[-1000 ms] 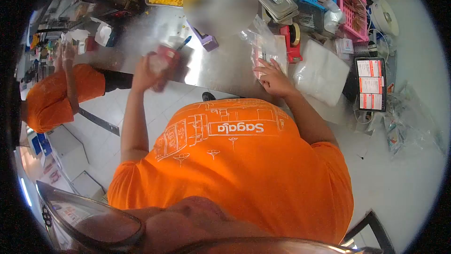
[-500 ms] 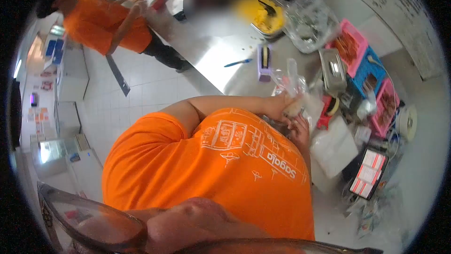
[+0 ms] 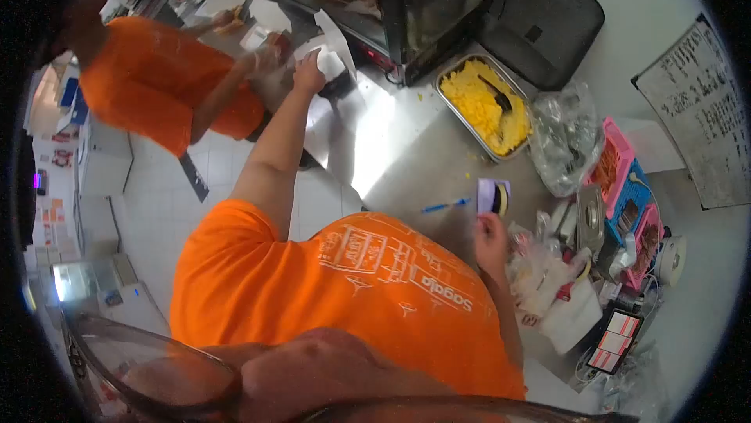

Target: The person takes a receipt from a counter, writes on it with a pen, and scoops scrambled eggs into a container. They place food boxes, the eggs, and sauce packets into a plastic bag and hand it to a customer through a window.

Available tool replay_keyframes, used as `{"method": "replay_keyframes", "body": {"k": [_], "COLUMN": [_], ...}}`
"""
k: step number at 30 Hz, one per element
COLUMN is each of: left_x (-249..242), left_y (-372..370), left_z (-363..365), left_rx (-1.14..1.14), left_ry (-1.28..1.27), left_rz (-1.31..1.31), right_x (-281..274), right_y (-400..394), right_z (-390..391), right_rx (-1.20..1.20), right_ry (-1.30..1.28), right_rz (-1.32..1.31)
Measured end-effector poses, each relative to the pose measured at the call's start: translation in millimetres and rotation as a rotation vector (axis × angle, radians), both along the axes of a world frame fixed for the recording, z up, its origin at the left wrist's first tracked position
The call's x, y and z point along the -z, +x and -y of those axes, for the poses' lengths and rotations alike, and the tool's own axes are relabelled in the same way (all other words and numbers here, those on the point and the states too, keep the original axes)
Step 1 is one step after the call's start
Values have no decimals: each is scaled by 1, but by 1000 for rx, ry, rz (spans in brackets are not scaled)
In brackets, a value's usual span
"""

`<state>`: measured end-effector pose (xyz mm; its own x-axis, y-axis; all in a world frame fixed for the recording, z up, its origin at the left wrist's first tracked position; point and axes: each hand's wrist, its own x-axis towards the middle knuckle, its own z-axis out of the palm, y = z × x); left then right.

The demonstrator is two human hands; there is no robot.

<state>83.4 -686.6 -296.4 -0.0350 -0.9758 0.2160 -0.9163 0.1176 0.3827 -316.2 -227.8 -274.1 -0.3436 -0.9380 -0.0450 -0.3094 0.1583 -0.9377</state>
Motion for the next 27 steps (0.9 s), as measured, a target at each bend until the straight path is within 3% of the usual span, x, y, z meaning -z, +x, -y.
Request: {"method": "replay_keyframes", "body": {"k": [3,4,5,6,9,10,11,12,14,15,16,20,22,25,27], "left_x": [-13,-21,-7,-8,-4,-25,-22,-17,-68,-86,-93,-124,-131,-139,-143], "left_y": [16,20,31,36,49,45,46,49,46,42,39,8,-12,-45,-68], "left_z": [41,52,64,68,54,30,21,10,-28,-39,-47,-78,-89,-98,-103], "left_rx": [211,300,394,392,450,341,417,483,604,768,788,904,994,1124,1101], "left_ry": [159,183,14,59,123,330,419,507,1121,1317,1463,1550,1656,1803,1830], "left_rz": [210,277,294,58,-728,-1056,-1324,-1596,-2388,-2466,-2521,-2426,-2398,-2352,-2233], "right_x": [41,69,72,90,60,80,43,65,119,155,187,144,82,62,84], "right_y": [85,111,143,168,256,271,286,296,309,308,300,214,180,131,90], "right_z": [136,180,224,271,381,414,425,444,463,464,456,362,314,250,215], "right_rx": [-273,-376,-438,-557,-371,-370,-259,-240,-121,-50,11,-34,35,150,94], "right_ry": [257,311,373,371,547,610,649,684,627,536,471,430,656,617,556], "right_rz": [391,377,350,236,255,292,326,356,308,237,179,-23,32,13,-46]}}
